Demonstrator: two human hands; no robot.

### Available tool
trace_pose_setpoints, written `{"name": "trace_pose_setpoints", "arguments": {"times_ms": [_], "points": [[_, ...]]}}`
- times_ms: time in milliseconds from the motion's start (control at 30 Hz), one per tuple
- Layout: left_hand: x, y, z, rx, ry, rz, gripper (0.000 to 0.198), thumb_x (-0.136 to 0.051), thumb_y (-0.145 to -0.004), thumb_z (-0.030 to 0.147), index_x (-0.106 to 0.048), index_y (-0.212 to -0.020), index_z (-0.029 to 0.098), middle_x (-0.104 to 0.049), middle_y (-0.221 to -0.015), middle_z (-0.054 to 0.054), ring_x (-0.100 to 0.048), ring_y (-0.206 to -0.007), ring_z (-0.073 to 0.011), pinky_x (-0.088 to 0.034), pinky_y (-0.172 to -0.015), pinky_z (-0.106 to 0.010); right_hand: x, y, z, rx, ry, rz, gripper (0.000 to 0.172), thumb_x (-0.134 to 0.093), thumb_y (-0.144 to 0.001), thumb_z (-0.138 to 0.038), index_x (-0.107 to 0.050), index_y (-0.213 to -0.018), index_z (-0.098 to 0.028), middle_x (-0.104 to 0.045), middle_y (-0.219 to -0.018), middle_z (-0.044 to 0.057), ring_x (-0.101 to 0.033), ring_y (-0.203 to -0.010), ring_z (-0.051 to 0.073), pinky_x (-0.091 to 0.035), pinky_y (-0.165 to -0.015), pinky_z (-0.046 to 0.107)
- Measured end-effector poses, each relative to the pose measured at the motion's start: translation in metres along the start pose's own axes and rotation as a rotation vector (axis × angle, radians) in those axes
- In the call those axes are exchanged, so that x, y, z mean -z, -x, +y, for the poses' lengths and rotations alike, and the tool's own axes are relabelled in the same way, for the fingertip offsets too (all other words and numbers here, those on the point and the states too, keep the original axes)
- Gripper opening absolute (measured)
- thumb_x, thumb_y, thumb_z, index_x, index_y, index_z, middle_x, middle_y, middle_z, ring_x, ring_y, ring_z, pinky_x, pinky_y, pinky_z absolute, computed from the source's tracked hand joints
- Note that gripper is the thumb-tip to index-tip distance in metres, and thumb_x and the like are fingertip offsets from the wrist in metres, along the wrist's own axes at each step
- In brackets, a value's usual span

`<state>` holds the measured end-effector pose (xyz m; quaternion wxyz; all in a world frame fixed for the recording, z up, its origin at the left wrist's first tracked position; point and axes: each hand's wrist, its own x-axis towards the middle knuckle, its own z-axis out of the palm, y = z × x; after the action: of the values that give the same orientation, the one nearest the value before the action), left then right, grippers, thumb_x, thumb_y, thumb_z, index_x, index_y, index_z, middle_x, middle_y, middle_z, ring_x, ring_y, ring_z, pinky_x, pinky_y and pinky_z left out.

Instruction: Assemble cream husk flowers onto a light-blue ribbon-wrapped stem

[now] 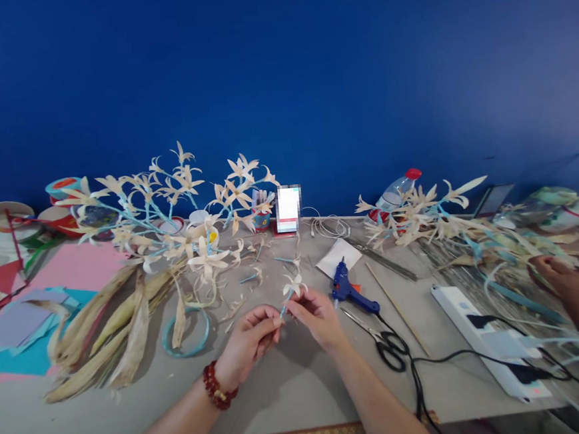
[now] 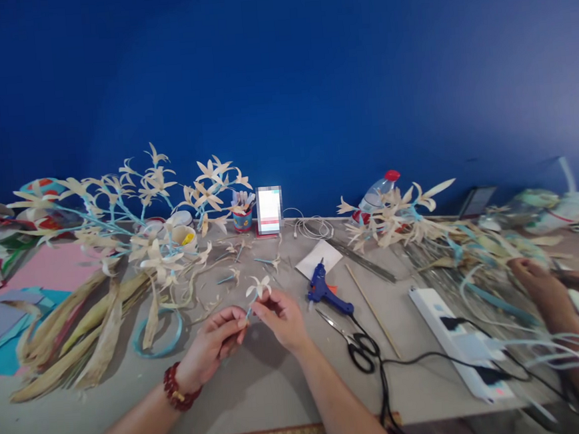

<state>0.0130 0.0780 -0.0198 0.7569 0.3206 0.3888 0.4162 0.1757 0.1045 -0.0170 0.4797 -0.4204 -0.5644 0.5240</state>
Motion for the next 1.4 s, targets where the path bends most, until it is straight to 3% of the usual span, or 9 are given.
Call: {"name": "trace_pose_setpoints", "arguments": {"times_ms": [833, 1400], "points": [[-0.005, 0.002, 0.003, -0.023, 0.030, -0.013, 0.021, -0.070, -0.072, 0.033, -0.058, -0.072, 0.016, -0.056, -0.051, 0.004, -0.025, -0.033, -0.0019, -0.013, -0.039, -0.022, 0.003, 0.003, 0.011, 0.003, -0.005, 0.004, 0.021, -0.066, -0.080, -0.036, -0.060, -0.072, -0.018, -0.056, -0.064, 0.000, -0.050, -0.058, 0.012, -0.042, -0.054, 0.023], [-0.008, 0.045, 0.025, -0.107, 0.006, -0.043, 0.015, -0.068, -0.077, 0.027, -0.060, -0.073, 0.015, -0.054, -0.053, 0.004, -0.027, -0.035, -0.0009, -0.014, -0.037, -0.018, -0.017, 0.020, -0.048, 0.133, 0.029, -0.118, 0.016, -0.063, -0.082, -0.031, -0.059, -0.072, -0.019, -0.053, -0.068, 0.000, -0.050, -0.060, 0.012, -0.041, -0.055, 0.024]]}}
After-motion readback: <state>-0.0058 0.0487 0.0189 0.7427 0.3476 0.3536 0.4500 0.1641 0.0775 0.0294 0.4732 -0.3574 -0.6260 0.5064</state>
